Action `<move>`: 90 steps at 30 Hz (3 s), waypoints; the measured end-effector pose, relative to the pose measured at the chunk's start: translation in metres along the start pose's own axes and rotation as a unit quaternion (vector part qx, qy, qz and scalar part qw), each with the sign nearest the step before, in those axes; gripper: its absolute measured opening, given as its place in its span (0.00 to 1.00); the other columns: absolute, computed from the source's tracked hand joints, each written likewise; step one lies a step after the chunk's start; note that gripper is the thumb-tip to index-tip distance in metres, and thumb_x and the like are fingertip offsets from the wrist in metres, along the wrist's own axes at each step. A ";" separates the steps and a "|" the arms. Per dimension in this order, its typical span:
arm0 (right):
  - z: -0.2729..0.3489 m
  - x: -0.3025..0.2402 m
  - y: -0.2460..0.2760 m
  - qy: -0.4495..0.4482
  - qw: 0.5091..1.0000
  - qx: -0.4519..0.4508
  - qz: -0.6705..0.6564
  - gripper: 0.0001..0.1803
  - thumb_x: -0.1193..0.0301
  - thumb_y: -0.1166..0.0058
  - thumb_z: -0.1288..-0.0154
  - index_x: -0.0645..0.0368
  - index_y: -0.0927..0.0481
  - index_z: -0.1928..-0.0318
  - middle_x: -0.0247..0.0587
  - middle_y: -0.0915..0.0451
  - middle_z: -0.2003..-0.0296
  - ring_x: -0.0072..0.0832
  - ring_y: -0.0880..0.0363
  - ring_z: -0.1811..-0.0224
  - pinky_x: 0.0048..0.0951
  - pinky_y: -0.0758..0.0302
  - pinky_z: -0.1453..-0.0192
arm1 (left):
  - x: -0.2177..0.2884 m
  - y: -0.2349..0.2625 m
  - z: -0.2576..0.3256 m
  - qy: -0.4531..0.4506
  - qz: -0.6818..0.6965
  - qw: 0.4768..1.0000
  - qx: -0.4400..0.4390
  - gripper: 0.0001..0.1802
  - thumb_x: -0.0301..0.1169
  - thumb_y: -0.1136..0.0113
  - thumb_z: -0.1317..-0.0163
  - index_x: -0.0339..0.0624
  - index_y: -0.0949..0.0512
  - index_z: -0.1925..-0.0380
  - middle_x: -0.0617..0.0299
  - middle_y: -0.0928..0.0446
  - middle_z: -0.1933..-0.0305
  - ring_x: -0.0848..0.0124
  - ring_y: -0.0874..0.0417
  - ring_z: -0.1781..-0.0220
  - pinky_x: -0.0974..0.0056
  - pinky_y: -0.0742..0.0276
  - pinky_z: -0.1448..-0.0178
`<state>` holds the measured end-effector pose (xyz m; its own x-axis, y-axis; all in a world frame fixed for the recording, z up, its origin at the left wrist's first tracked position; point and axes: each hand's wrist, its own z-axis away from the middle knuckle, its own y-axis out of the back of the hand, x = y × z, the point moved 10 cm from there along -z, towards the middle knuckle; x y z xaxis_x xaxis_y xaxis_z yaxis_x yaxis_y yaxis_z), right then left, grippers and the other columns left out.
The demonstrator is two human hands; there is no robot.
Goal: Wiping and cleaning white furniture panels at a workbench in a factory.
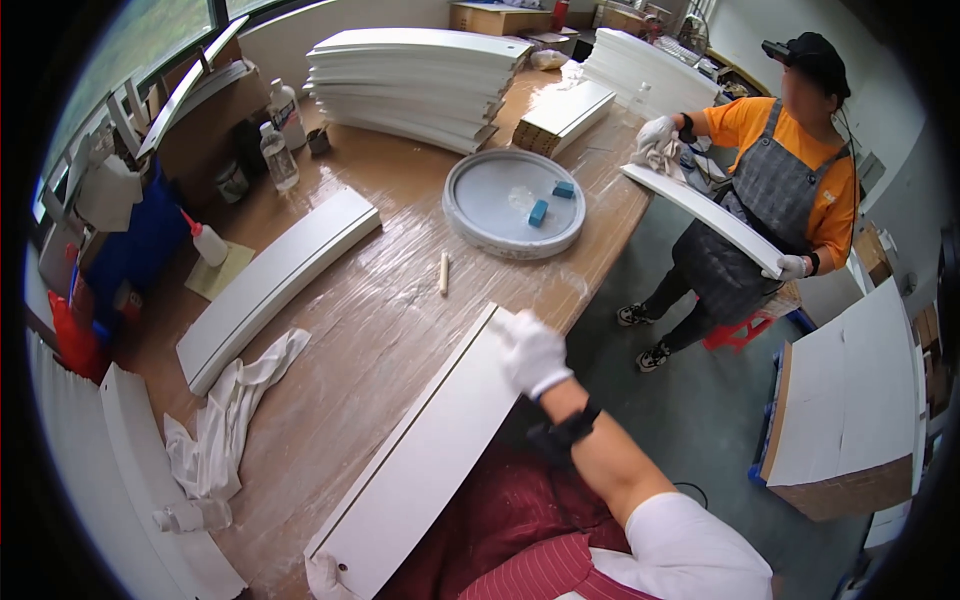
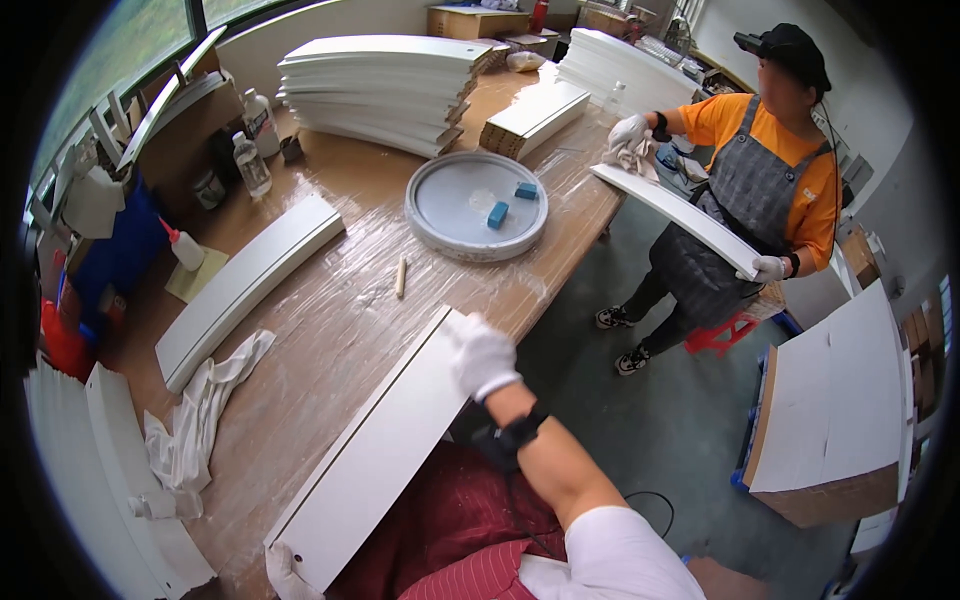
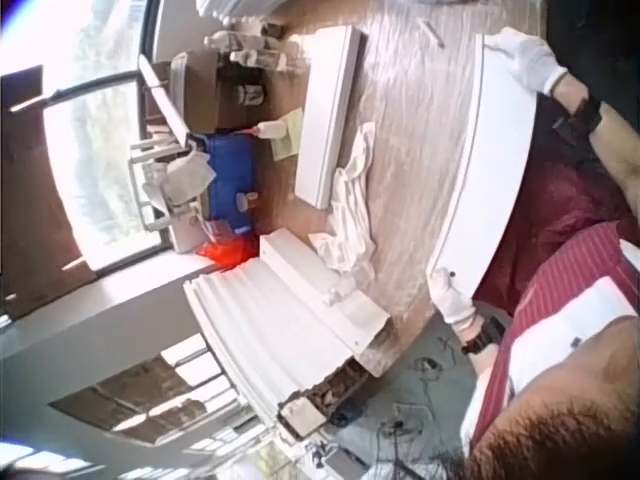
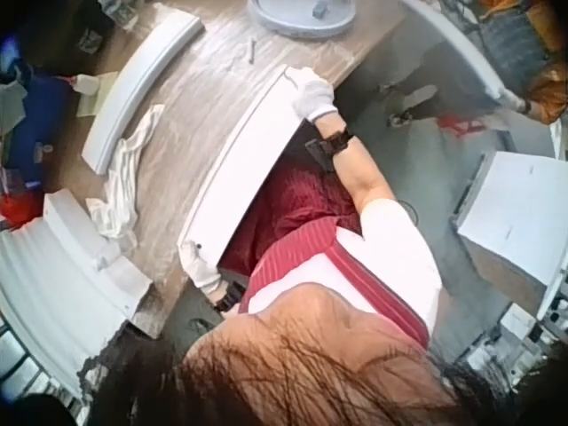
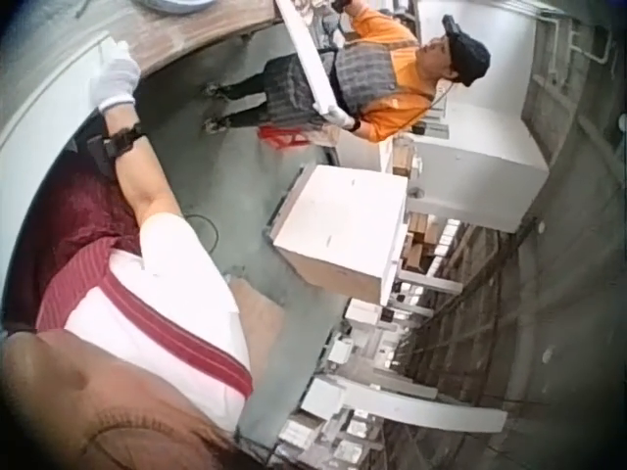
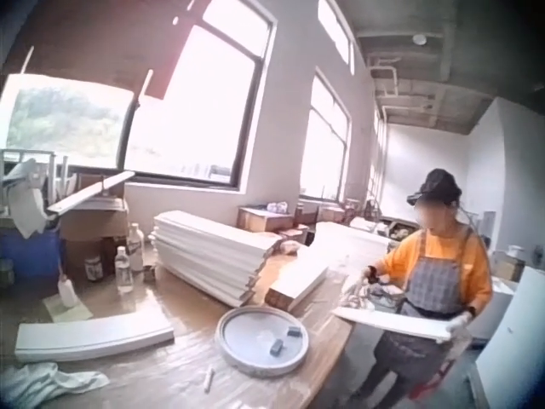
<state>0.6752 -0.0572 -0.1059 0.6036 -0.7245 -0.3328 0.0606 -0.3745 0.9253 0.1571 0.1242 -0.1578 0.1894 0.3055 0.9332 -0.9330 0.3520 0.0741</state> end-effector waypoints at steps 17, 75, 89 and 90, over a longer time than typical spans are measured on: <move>-0.016 0.000 0.022 -0.030 0.992 0.120 -0.034 0.14 0.71 0.43 0.33 0.55 0.13 0.49 0.49 0.17 0.62 0.48 0.15 0.57 0.45 0.19 0.53 | 0.002 -0.026 -0.003 0.034 0.269 0.962 -0.022 0.28 0.38 0.49 0.20 0.34 0.35 0.27 0.50 0.24 0.33 0.60 0.20 0.34 0.54 0.24 0.29; 0.176 -0.314 -0.033 0.312 0.926 -0.017 -0.212 0.24 0.79 0.39 0.44 0.58 0.18 0.44 0.48 0.18 0.65 0.46 0.17 0.69 0.42 0.20 0.67 | 0.005 -0.033 0.004 0.065 0.497 0.865 -0.039 0.55 0.70 0.64 0.25 0.24 0.44 0.24 0.41 0.30 0.28 0.54 0.27 0.28 0.52 0.31 0.24; 0.208 -0.359 -0.030 0.360 0.912 -0.079 -0.182 0.18 0.77 0.39 0.40 0.57 0.17 0.48 0.47 0.18 0.68 0.46 0.18 0.71 0.44 0.21 0.67 | 0.010 -0.036 0.001 0.057 0.474 0.878 -0.046 0.54 0.71 0.67 0.25 0.24 0.38 0.28 0.40 0.27 0.31 0.53 0.25 0.30 0.51 0.31 0.25; 0.223 -0.377 -0.035 0.395 0.896 -0.120 -0.161 0.17 0.75 0.39 0.40 0.56 0.16 0.49 0.46 0.18 0.68 0.46 0.18 0.72 0.44 0.21 0.69 | 0.010 -0.036 0.000 0.056 0.473 0.878 -0.045 0.54 0.71 0.67 0.25 0.24 0.38 0.28 0.40 0.27 0.31 0.53 0.25 0.30 0.51 0.31 0.25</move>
<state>0.2681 0.1003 -0.0531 0.8929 0.0713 -0.4445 0.4451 -0.2876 0.8480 0.1923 0.1150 -0.1515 -0.6244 0.5823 0.5207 -0.6611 -0.0389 -0.7493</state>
